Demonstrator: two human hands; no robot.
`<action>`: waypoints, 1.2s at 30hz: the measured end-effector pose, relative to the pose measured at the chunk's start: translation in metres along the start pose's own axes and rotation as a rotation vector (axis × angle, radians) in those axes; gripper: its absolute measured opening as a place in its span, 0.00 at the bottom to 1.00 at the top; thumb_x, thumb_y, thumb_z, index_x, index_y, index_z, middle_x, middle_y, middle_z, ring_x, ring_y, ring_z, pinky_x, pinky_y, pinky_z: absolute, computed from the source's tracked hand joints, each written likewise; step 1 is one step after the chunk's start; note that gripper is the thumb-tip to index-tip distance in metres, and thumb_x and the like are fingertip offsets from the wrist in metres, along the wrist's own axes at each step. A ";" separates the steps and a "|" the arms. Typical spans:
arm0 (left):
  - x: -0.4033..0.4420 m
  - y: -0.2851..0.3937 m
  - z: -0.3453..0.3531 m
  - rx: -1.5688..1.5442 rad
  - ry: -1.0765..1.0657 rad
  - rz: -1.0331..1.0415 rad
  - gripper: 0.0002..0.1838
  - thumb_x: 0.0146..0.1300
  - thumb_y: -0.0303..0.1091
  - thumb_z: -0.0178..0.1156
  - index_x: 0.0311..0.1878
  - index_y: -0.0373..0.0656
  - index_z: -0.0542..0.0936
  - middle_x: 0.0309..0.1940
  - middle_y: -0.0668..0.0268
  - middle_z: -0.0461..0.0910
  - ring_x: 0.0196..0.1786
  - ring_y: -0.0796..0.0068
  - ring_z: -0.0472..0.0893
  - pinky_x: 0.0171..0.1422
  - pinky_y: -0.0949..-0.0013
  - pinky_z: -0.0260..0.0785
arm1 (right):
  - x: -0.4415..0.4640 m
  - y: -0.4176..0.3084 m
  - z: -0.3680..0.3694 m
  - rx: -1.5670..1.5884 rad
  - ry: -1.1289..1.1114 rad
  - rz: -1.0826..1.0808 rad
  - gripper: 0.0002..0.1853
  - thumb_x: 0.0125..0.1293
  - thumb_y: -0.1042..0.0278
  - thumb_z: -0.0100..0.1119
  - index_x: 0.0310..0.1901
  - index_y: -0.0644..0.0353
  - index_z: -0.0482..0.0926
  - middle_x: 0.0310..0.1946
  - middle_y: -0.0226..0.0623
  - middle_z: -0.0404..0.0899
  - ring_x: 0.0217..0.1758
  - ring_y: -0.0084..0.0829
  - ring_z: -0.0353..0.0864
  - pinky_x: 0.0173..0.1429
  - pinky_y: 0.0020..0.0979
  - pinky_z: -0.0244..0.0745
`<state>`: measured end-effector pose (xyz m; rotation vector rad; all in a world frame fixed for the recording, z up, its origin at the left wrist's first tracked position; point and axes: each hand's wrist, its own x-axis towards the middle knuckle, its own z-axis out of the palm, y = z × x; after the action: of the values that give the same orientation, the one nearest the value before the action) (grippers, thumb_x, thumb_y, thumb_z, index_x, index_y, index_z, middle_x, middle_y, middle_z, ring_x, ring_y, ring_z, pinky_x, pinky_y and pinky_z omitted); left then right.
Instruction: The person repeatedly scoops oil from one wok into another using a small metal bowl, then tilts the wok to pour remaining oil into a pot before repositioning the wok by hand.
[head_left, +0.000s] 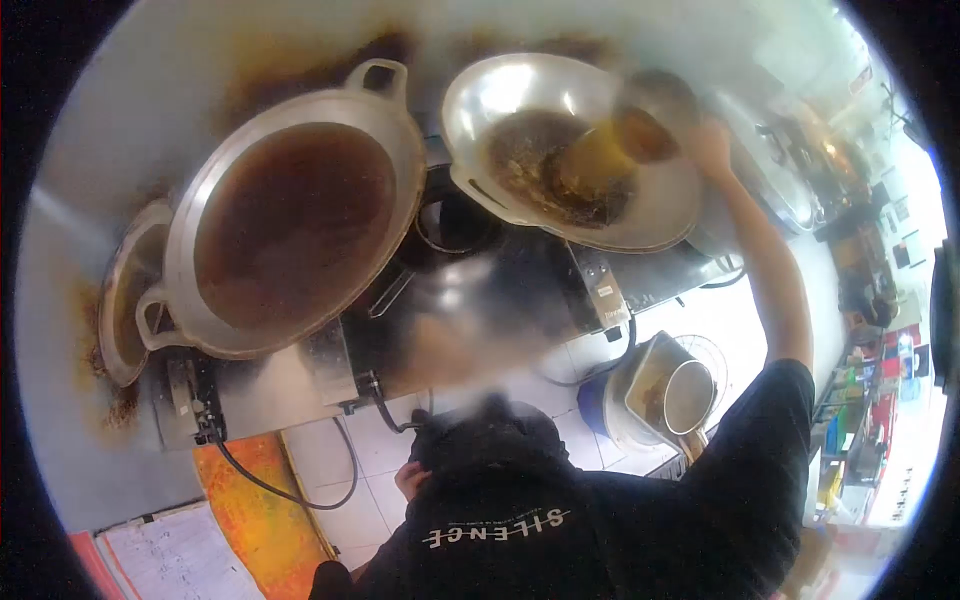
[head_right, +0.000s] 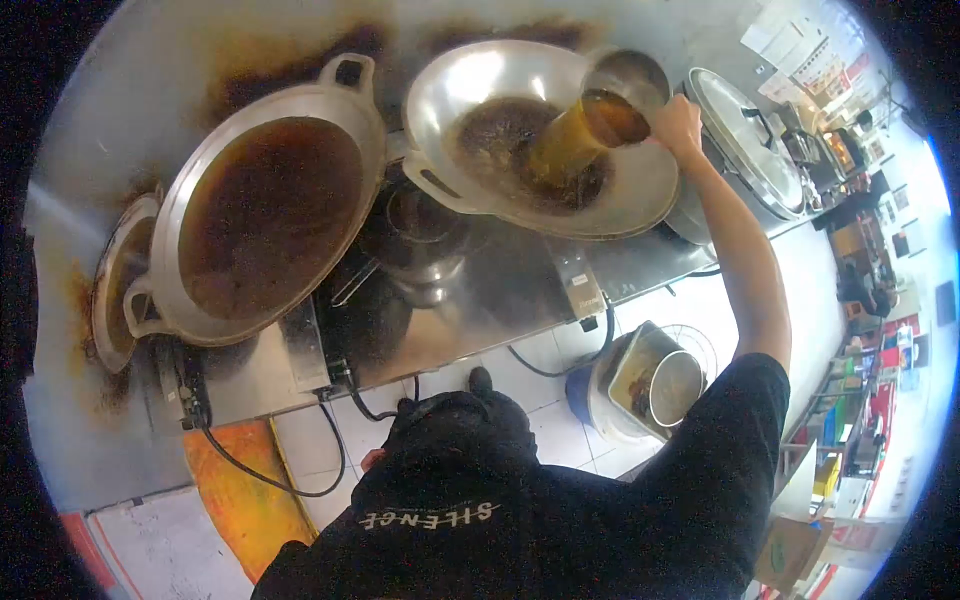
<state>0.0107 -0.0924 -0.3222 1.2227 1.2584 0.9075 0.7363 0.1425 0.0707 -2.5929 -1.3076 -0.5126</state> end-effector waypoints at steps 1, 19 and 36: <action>0.000 0.000 0.000 0.003 -0.005 -0.001 0.10 0.39 0.31 0.72 0.29 0.46 0.83 0.38 0.61 0.76 0.41 0.64 0.77 0.48 0.64 0.69 | 0.004 0.006 -0.004 -0.235 0.056 -0.175 0.09 0.52 0.70 0.60 0.30 0.69 0.82 0.29 0.51 0.81 0.34 0.43 0.84 0.39 0.39 0.78; -0.003 -0.014 -0.001 -0.046 0.048 -0.011 0.11 0.39 0.31 0.72 0.29 0.45 0.83 0.36 0.62 0.76 0.41 0.66 0.77 0.48 0.65 0.69 | 0.006 -0.030 0.003 -0.084 0.032 -0.200 0.14 0.55 0.64 0.51 0.28 0.68 0.81 0.22 0.52 0.80 0.30 0.53 0.82 0.38 0.45 0.79; -0.041 0.060 -0.013 -0.008 0.386 0.025 0.15 0.42 0.35 0.73 0.35 0.49 0.79 0.49 0.58 0.67 0.51 0.60 0.70 0.55 0.59 0.65 | -0.014 -0.407 0.002 -0.120 -0.072 -0.847 0.10 0.59 0.67 0.53 0.33 0.61 0.83 0.32 0.49 0.81 0.38 0.49 0.83 0.41 0.43 0.80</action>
<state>0.0001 -0.1203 -0.2544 1.0902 1.5418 1.2052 0.4012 0.3734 0.0697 -2.0315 -2.4474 -0.6228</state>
